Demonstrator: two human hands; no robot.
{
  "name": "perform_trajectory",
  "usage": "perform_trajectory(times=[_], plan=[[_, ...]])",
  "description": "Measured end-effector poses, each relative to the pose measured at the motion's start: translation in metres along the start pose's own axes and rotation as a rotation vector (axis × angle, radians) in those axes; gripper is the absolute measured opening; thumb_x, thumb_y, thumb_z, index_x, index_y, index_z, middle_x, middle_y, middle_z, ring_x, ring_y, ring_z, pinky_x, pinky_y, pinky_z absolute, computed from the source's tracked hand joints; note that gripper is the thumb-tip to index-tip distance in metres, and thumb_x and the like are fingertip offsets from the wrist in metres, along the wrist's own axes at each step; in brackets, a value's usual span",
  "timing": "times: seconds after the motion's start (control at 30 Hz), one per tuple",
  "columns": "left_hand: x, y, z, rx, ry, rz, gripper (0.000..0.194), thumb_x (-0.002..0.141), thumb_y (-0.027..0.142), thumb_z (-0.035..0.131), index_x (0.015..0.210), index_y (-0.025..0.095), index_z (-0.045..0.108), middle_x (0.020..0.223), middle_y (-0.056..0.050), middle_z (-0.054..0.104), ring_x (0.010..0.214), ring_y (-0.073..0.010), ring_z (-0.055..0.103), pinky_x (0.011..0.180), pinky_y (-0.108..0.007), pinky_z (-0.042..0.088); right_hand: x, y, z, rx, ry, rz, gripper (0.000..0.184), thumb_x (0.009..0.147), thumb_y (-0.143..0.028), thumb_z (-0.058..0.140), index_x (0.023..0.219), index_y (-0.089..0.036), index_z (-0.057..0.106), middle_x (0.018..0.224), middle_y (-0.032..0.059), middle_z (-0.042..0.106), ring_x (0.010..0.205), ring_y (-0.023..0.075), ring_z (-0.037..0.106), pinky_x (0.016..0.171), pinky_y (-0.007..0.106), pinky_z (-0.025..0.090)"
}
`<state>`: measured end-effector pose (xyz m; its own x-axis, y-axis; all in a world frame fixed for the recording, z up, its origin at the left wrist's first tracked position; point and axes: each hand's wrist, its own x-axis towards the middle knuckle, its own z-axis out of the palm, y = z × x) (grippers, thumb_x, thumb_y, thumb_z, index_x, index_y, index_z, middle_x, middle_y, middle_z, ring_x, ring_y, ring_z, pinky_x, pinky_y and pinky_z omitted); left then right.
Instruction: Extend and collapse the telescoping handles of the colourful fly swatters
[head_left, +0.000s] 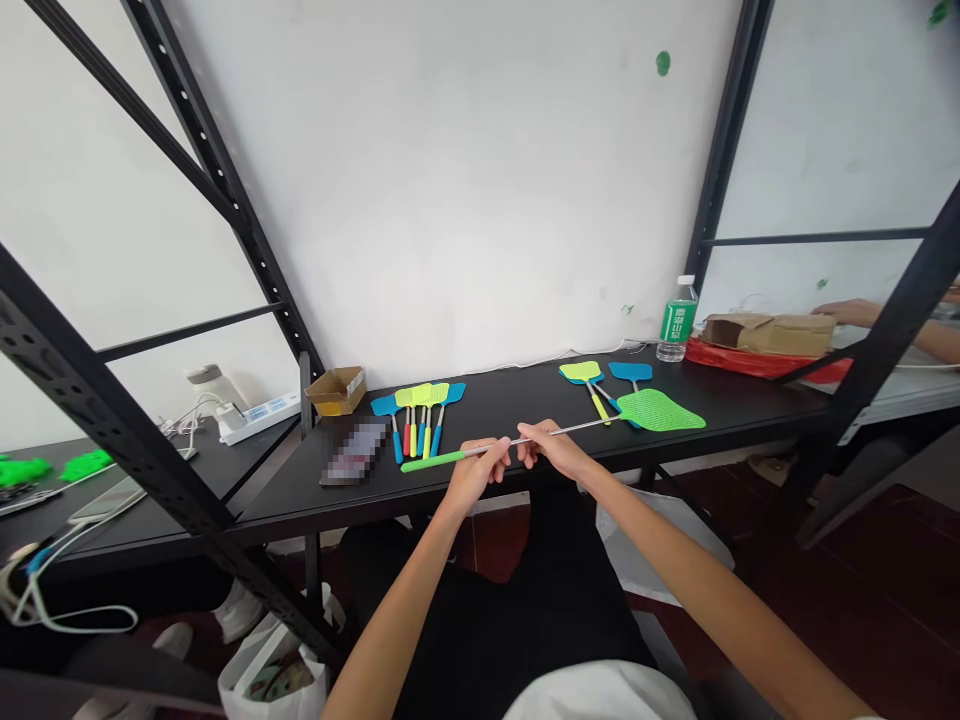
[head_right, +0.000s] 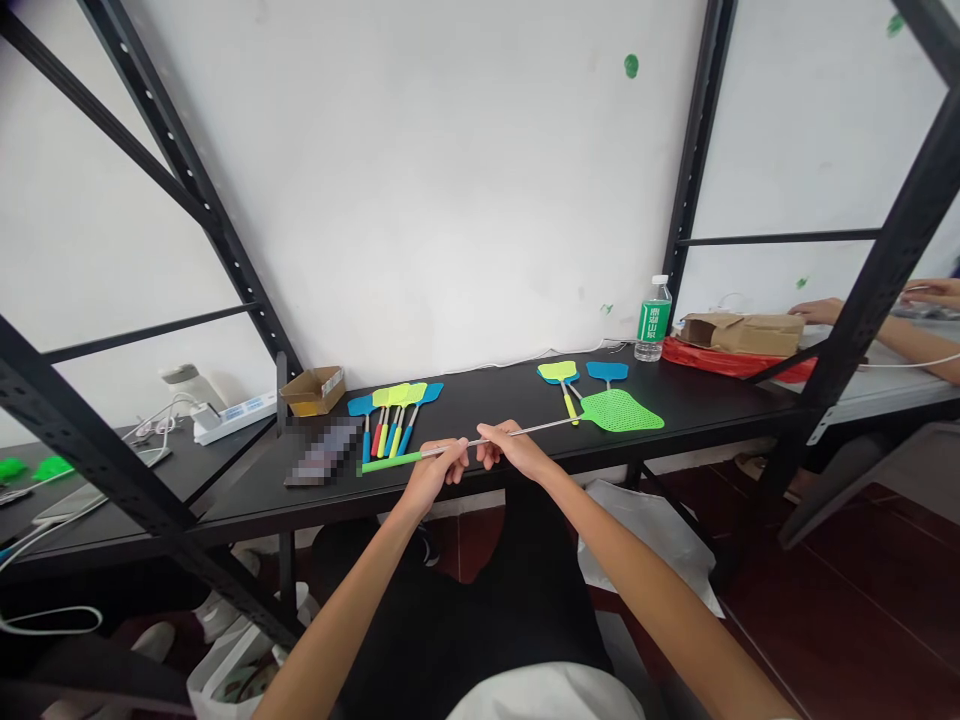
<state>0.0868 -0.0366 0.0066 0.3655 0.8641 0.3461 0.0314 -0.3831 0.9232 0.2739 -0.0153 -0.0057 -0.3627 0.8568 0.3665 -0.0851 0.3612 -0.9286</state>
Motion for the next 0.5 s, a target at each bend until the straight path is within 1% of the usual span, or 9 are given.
perform_trajectory(times=[0.5], plan=[[-0.0009,0.0038,0.0014,0.016,-0.002,-0.006,0.046,0.089,0.052,0.058,0.060,0.017,0.061,0.044,0.001,0.050,0.042,-0.0100,0.043,0.045,-0.024,0.029,-0.0012,-0.0021,0.0007,-0.019,0.020,0.005,0.052,0.091,-0.055,0.056,0.061,-0.015,0.071,0.054,0.0050,0.062,0.051,0.0141,0.055,0.056,0.028,0.040]])
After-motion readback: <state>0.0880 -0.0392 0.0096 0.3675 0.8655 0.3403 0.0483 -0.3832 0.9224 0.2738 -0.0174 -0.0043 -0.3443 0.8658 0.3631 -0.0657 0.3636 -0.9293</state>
